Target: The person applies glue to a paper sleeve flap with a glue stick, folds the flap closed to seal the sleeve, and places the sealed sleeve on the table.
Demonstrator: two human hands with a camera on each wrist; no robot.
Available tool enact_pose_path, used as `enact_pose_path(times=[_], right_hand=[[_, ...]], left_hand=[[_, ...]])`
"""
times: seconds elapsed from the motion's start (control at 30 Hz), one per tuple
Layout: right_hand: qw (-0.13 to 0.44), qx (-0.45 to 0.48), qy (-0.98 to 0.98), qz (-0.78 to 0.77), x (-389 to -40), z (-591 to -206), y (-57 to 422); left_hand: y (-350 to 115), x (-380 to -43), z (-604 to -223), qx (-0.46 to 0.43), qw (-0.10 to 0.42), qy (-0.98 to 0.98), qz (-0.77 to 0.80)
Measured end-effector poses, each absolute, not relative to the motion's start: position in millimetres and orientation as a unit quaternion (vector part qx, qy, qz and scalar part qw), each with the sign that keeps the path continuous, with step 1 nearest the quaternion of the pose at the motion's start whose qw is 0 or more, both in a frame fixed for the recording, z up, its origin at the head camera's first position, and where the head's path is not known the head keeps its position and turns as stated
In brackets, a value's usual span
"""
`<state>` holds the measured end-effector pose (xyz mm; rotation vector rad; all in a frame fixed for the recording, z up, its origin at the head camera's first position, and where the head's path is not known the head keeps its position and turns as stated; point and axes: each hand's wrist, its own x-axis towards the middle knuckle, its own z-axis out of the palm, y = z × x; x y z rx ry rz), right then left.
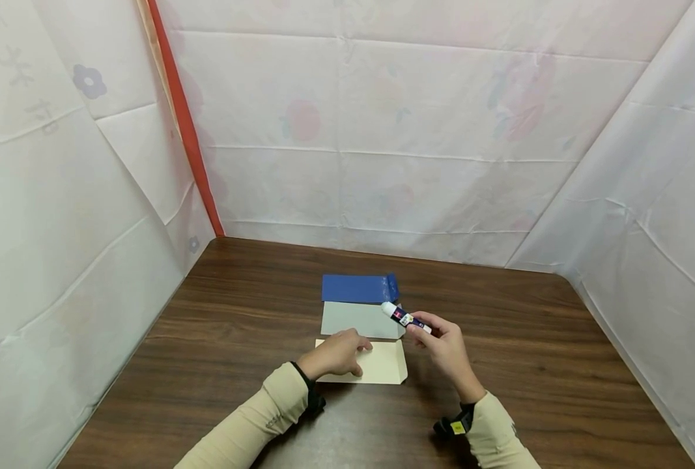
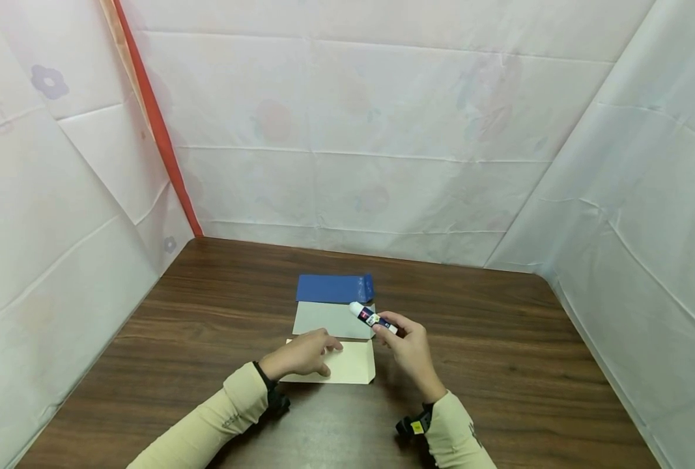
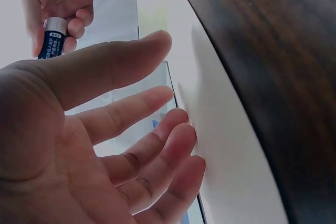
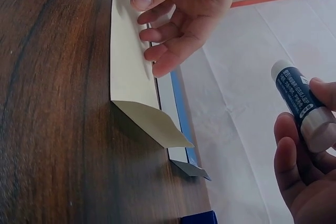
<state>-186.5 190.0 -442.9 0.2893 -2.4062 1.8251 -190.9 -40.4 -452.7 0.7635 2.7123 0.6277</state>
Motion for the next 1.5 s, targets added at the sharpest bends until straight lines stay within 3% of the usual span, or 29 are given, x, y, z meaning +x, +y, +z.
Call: enact_pose_path(times=[1.5], right_hand=[[0.043, 0.069, -0.811, 0.579, -188.4, -437.0, 193.1]], left_hand=[[-35.3, -187.0, -455.8, 0.299, 0.079, 0.939, 0.15]])
